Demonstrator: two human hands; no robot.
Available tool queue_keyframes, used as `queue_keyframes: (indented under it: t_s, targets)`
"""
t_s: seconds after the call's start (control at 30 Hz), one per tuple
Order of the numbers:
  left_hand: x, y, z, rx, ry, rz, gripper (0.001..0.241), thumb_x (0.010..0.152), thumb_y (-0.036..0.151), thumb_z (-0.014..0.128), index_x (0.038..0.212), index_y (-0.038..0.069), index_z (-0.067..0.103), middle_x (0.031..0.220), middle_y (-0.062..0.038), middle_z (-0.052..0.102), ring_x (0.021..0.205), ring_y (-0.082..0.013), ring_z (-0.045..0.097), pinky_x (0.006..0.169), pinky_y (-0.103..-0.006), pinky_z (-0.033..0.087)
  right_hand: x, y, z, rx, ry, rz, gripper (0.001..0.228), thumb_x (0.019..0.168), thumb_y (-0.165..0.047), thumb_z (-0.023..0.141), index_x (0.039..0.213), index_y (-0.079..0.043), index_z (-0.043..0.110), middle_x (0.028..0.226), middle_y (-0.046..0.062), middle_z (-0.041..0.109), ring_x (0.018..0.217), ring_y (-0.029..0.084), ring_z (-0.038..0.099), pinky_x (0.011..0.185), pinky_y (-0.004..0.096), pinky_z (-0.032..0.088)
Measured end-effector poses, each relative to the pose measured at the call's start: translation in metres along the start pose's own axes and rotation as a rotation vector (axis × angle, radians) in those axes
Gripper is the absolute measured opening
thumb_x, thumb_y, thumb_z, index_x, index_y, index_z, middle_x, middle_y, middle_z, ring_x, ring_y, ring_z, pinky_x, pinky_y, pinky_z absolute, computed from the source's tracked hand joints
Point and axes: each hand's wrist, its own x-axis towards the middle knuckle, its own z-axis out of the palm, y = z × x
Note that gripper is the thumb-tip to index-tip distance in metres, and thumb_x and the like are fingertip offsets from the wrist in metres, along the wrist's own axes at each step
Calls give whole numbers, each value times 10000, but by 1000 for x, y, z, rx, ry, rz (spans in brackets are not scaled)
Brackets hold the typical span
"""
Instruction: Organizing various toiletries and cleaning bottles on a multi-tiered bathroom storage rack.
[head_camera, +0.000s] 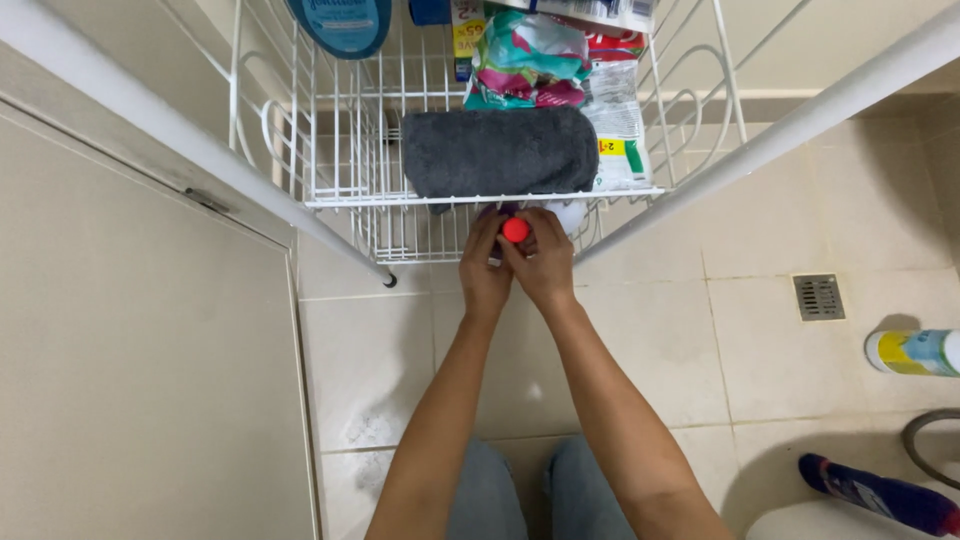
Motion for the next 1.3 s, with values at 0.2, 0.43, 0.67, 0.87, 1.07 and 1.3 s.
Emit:
queue_keyframes:
  t_s: [0.2,0.43,0.67,0.87,1.07,1.3]
  targets:
    - [5,-34,11,107,20,96,529,870,-84,718,1382,-4,613,1440,-210,582,1305,-363,593,970,-345,552,4,36,27,-45,-3,84,372,840,-120,876,1103,25,656,1017,169,655,811,260,694,675,332,585]
    - [21,-20,26,490,-110,-256,422,1041,205,619,1459,142,613,1394,-106,627,1332,-322,575,1119,-431,506,9,43,31,-40,-16,125,316,932,-186,756,1145,13,636,1008,196,655,850,312,645,730,418,539]
    - [-3,-60,33,489,-187,-115,795,1019,413,584,1649,142,183,1679,-213,241,1548,-436,234,1243,-591,213,8,31,23,-134,-135,23,547,938,-269,696,1325,59,490,1199,274,612,1063,454,533,939,540,431]
    - [-13,-24,18,415,-239,-225,870,974,427,625,1649,184,133,1686,-260,117,1522,-473,184,1219,-547,217,-15,34,29,-71,-167,64,655,960,-270,672,1476,52,427,1415,282,528,1281,461,497,1093,516,379]
    - [-64,-24,7,470,-238,-181,813,988,381,614,1651,192,182,1684,-242,206,1526,-479,238,1230,-581,240,-64,32,15,-135,-143,75,667,982,-210,637,1555,25,390,1594,282,408,1442,456,417,1194,506,316]
    - [-125,-3,10,396,-284,-330,725,1008,321,627,1616,199,252,1675,-223,213,1507,-520,215,1167,-618,289,-131,49,-41,-241,-52,168,587,952,-201,705,1470,-15,502,1585,232,441,1395,427,447,1144,490,372]
